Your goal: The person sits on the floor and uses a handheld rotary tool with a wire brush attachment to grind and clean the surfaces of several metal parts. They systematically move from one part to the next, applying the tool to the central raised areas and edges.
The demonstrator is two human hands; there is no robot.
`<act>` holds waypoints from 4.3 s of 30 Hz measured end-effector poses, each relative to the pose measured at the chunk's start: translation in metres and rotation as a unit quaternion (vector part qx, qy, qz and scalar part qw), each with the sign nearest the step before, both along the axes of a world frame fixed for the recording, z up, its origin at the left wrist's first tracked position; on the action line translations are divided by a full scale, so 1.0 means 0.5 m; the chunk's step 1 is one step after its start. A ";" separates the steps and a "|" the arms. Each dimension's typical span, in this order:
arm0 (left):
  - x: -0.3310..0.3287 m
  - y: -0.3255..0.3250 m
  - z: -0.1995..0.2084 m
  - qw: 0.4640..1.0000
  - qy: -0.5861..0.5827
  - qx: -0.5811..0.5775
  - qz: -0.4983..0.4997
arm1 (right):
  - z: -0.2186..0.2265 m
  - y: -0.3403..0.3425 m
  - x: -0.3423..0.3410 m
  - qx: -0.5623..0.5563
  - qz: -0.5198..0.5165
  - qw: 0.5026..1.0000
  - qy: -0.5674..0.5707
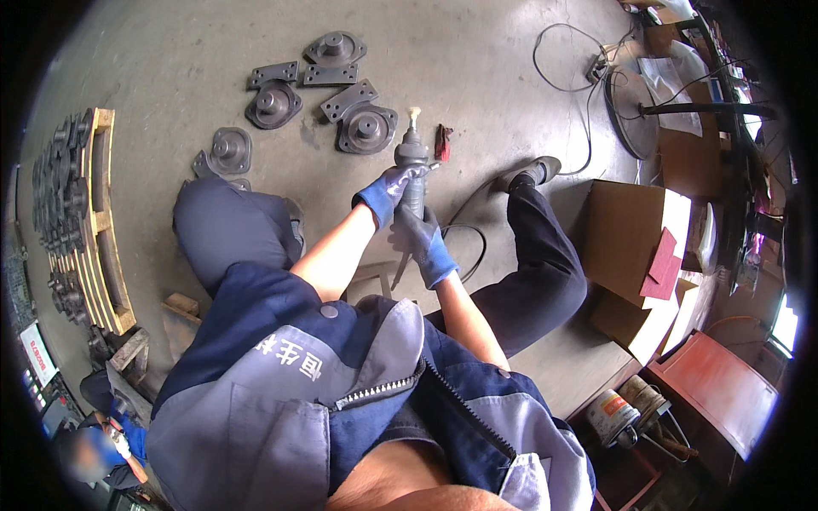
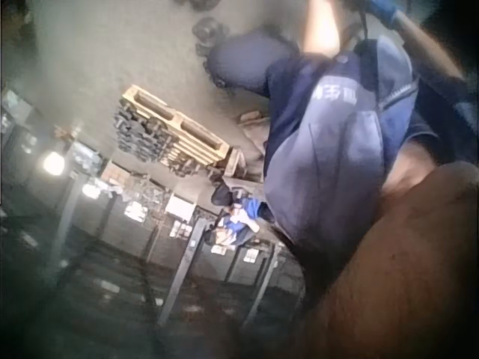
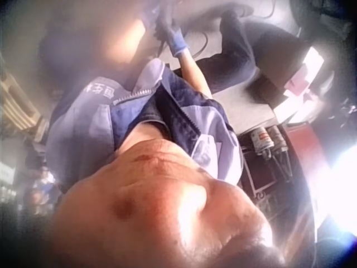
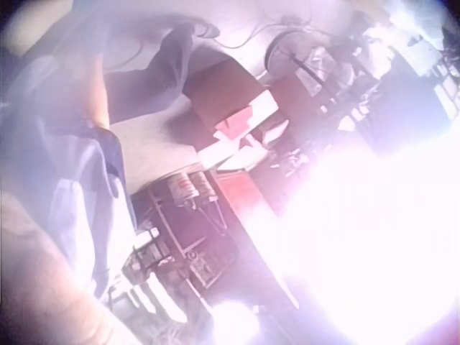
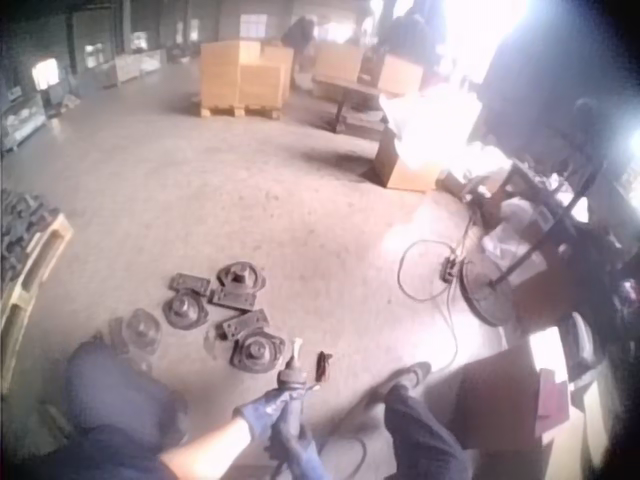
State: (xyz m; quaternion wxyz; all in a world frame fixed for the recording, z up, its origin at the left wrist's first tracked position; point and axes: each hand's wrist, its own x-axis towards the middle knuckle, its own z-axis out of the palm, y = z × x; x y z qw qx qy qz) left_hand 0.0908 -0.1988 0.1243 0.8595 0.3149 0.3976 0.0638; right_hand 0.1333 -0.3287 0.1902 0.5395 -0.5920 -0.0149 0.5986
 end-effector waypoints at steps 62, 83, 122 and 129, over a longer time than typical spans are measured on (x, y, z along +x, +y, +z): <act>-0.006 -0.002 0.077 0.984 0.083 0.158 0.004 | 0.002 -0.018 0.061 0.001 0.145 0.989 -0.020; 0.013 -0.042 0.284 0.628 0.268 0.665 -0.302 | 0.165 0.001 0.183 0.218 -0.293 0.917 -0.159; -0.032 -0.003 0.312 0.962 -0.086 0.083 -0.246 | 0.183 0.045 0.295 0.032 -0.120 0.575 -0.809; -0.046 0.012 0.297 0.966 -0.093 0.039 -0.238 | 0.188 0.077 0.345 0.000 -0.269 0.526 -0.807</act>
